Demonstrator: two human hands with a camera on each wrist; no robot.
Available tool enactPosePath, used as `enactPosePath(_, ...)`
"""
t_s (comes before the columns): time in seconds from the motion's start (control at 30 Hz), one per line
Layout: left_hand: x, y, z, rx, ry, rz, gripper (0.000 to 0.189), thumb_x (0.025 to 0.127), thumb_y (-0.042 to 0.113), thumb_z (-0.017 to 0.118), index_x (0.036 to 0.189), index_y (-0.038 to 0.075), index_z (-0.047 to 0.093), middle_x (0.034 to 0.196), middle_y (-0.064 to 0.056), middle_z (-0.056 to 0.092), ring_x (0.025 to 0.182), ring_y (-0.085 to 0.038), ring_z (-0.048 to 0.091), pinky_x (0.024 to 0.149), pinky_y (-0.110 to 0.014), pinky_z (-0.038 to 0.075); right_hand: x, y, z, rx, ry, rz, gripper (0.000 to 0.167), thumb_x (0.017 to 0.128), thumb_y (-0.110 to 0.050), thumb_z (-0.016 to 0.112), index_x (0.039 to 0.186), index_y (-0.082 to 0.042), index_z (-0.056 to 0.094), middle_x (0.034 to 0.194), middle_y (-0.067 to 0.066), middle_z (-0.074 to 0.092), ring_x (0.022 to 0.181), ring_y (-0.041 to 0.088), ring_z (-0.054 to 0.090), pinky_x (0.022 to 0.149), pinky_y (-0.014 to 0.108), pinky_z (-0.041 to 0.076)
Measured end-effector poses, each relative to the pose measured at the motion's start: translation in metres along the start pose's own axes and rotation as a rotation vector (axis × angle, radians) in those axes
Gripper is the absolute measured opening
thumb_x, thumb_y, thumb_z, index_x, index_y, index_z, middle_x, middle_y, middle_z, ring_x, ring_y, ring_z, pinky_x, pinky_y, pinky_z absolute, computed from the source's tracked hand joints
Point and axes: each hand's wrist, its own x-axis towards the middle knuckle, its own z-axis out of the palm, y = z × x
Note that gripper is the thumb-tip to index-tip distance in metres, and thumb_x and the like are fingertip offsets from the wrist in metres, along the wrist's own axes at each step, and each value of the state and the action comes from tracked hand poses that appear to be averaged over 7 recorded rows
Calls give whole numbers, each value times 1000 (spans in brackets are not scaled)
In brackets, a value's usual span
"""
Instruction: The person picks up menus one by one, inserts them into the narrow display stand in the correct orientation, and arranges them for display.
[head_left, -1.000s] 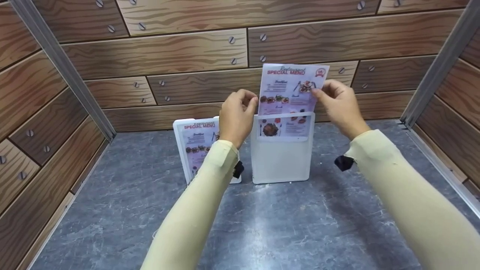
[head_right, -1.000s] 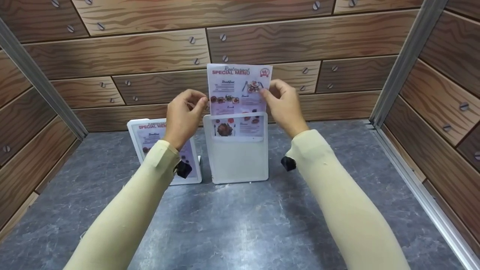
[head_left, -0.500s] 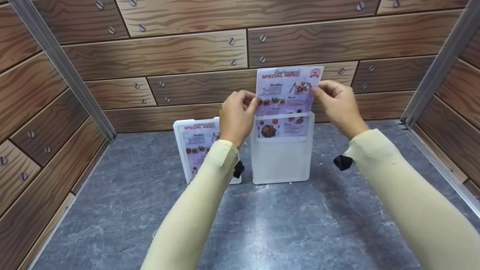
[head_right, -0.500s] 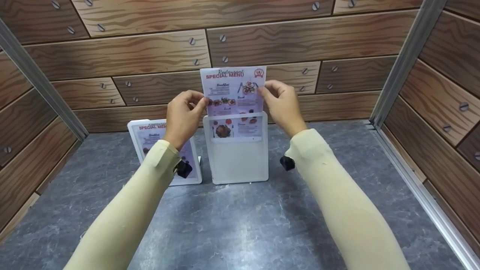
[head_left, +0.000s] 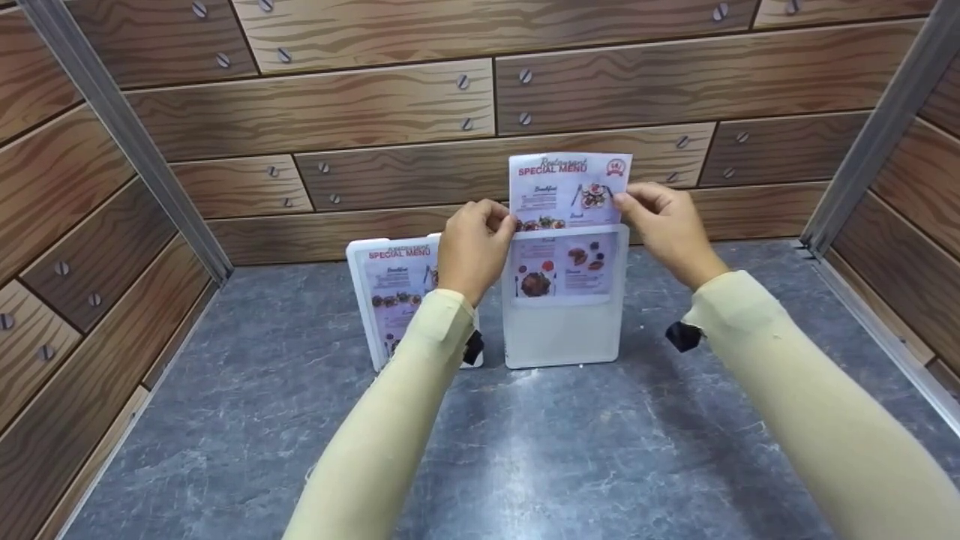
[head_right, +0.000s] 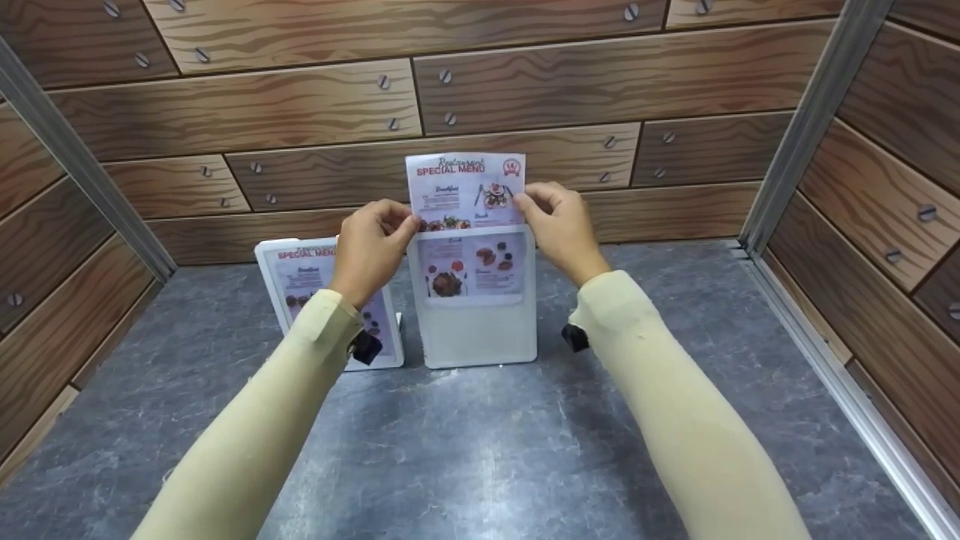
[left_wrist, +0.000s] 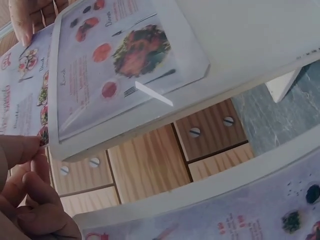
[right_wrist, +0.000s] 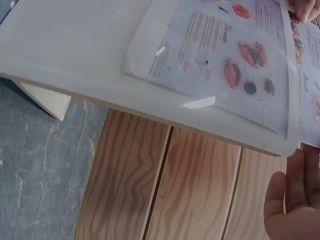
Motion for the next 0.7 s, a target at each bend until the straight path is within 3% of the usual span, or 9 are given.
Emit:
enactPosePath(0.13, 3, 4, -5, -26, 11, -7, 17, 102, 28, 66, 105, 13, 74, 94, 1, 65, 83, -13, 60, 74, -30, 50, 0, -5, -3, -25, -13, -4, 32, 105, -19, 62, 123, 5, 71, 111, -1, 67, 104, 9, 59, 90, 19, 50)
enactPosePath(0.23, 5, 8, -8, -51, 15, -17, 17, 103, 29, 66, 107, 15, 73, 98, 2, 65, 86, -12, 61, 76, -28, 50, 1, -9, -4, -7, 3, -6, 31, 105, -19, 63, 124, 5, 69, 107, -3, 68, 99, 9, 59, 86, 19, 49)
enactPosePath(0.47, 5, 5, -8, -57, 26, -14, 15, 103, 28, 67, 104, 15, 74, 98, 2, 66, 87, -12, 62, 77, -28, 51, 1, -9, -2, 82, 53, -30, 4, 101, -7, 66, 100, -3, 66, 88, -6, 61, 82, 8, 55, 72, 18, 49)
enactPosePath(0.7, -2, -4, -3, -17, 16, -4, 15, 102, 27, 67, 102, 14, 74, 98, 1, 68, 89, -13, 63, 79, -31, 51, -5, 7, 2, 28, 36, -15, 19, 101, -12, 68, 106, 6, 64, 90, -5, 61, 85, 8, 56, 76, 18, 48)
